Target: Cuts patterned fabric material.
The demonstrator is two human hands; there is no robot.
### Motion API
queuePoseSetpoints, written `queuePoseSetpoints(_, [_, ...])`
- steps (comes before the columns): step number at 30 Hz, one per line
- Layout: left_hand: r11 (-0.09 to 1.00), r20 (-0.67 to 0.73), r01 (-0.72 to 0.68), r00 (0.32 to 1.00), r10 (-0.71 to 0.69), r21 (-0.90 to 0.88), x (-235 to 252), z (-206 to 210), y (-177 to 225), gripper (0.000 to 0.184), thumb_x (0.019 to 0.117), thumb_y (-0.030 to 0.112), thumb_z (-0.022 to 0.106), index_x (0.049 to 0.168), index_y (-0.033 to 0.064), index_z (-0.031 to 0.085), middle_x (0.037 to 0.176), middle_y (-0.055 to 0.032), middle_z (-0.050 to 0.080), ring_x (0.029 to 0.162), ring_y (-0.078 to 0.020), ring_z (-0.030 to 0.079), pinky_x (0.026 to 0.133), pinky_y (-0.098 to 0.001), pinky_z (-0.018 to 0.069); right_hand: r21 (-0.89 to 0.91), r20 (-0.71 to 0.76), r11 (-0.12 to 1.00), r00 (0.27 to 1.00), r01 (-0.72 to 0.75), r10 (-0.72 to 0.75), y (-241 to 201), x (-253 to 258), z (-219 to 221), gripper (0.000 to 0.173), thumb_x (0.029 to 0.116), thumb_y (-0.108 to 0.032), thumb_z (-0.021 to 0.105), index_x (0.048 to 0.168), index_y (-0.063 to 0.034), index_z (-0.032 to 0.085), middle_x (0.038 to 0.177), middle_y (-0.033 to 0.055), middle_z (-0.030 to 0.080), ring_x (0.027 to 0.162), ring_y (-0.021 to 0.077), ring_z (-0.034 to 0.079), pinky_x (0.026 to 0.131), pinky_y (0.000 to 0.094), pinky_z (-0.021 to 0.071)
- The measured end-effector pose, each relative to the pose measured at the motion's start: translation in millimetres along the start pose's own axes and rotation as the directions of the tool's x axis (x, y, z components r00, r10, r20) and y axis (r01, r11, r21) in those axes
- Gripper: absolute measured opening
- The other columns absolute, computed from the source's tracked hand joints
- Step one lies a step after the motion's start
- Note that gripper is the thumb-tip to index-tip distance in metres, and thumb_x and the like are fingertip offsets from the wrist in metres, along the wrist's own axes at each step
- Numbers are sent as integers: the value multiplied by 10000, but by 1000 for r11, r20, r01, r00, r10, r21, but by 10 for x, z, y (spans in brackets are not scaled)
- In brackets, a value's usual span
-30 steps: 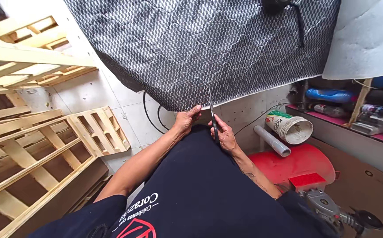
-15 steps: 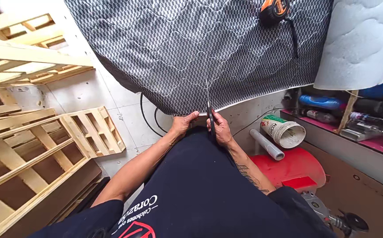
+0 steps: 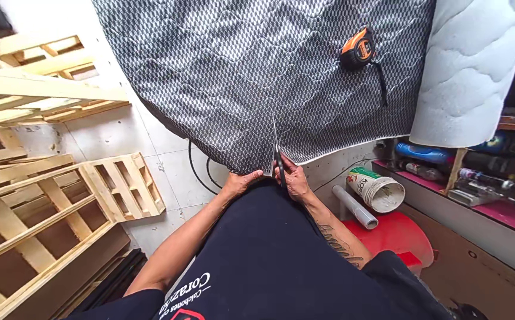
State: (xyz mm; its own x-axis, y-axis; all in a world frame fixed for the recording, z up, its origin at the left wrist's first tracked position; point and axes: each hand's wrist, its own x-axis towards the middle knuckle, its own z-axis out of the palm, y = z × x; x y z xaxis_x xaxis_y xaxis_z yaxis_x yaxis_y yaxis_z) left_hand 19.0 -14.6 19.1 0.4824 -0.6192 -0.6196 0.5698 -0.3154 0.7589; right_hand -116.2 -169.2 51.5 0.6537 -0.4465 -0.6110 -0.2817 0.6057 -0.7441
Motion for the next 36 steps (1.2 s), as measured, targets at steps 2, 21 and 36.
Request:
queuePoseSetpoints(2, [998, 11, -8, 1000, 7, 58, -2, -50, 10, 475, 776, 70, 883, 1169, -15, 628, 1018, -44, 771, 956, -155, 752, 932, -373, 625, 3, 17, 1000, 1000, -12, 12, -59, 62, 4, 557, 994, -43, 583, 1505, 86, 402, 1158, 81, 666, 817, 75, 633, 701, 229, 562])
queuePoseSetpoints(21, [886, -12, -48, 998, 61, 461, -38, -460, 283, 832, 738, 348, 926, 1325, -84, 525, 1204, -87, 708, 1137, -49, 663, 1066, -270, 519, 0, 41, 1000, 999, 11, -11, -478, 689, 167, 574, 1004, -67, 568, 1533, 51, 381, 1129, 78, 655, 765, 86, 608, 649, 234, 541])
queuePoseSetpoints(36, [565, 223, -298, 954, 200, 769, -77, -806, 658, 357, 866, 369, 754, 736, 38, 731, 744, -115, 738, 752, -211, 744, 726, -473, 588, -33, 46, 999, 998, 41, -40, -807, 1176, 223, 557, 1001, -68, 581, 1524, 33, 417, 1082, 71, 676, 714, 93, 618, 620, 247, 553])
